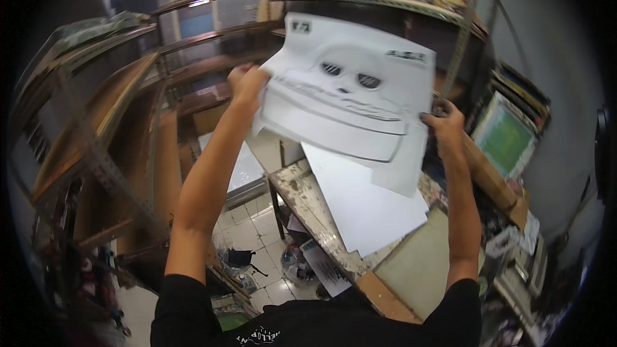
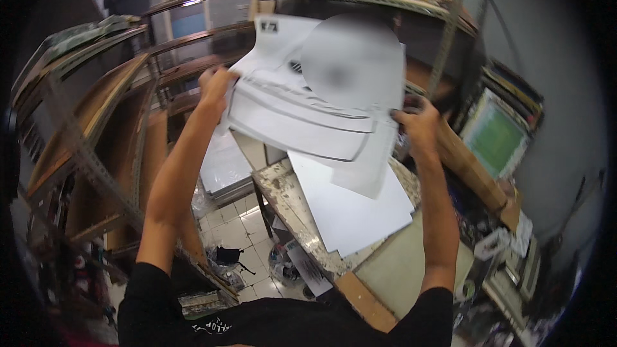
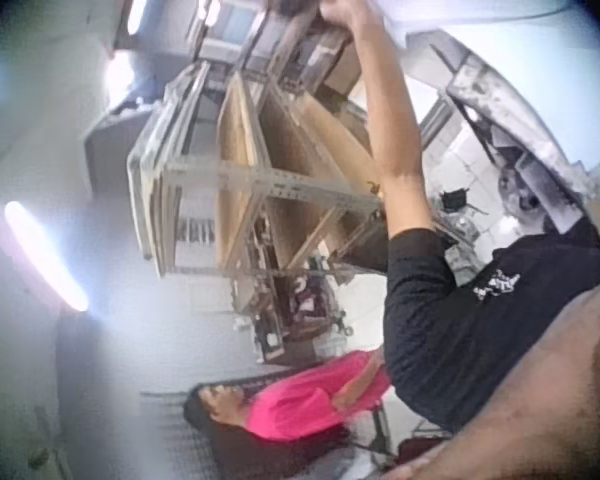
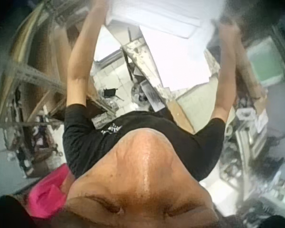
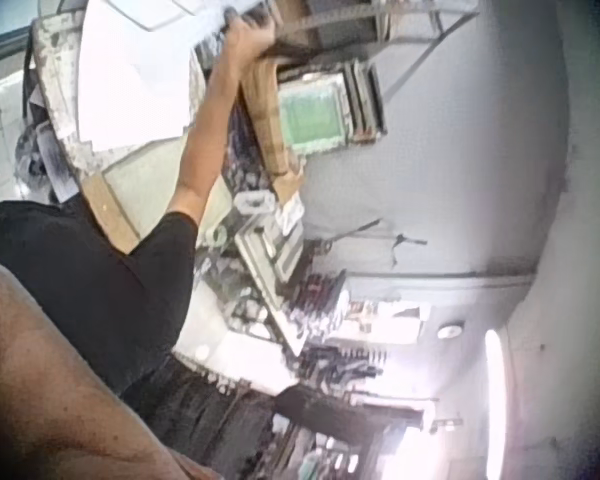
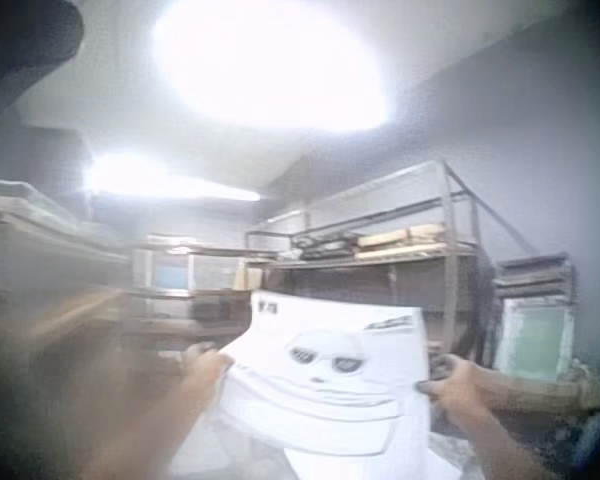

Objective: The person sits on the floor and handles a large white stencil sheet featuring a cartoon face with sunglasses. They separate the stencil from a backing sheet, place it on a wooden board, and smooth it down with their hands. The person then lifts the stencil to inspect it and places it back on the board.

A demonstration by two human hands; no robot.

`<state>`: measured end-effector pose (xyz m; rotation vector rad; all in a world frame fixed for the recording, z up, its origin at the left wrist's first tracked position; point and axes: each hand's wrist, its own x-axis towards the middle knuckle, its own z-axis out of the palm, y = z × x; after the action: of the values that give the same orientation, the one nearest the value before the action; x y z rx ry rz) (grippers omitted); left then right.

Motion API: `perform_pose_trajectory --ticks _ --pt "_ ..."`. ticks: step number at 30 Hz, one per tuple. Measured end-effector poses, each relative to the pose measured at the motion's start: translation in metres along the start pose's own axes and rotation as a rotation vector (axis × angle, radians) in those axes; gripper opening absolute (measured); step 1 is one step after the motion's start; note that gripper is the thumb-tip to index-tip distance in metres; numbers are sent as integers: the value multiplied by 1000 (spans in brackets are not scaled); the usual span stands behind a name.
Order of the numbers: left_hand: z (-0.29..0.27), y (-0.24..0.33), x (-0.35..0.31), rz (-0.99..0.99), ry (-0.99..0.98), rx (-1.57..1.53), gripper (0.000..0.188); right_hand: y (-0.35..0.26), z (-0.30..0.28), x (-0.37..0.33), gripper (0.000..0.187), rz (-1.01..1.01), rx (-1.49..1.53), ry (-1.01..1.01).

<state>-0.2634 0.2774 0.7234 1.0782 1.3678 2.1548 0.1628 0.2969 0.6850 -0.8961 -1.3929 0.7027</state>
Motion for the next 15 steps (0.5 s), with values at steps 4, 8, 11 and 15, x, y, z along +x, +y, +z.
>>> perform_pose_trajectory --ticks 4,8,11,15 --pt "-15 -61 -31 31 197 -98 56 4 6 -19 44 -60 1 -71" --pt "-18 -57 -52 156 136 -373 52 -10 -2 -22 43 -236 30 -51" --pt "-28 -44 -55 268 133 -433 50 -22 -8 -22 43 -311 101 -75" --pt "-40 -33 -63 316 115 -480 49 -39 -10 -20 44 -339 118 -88"
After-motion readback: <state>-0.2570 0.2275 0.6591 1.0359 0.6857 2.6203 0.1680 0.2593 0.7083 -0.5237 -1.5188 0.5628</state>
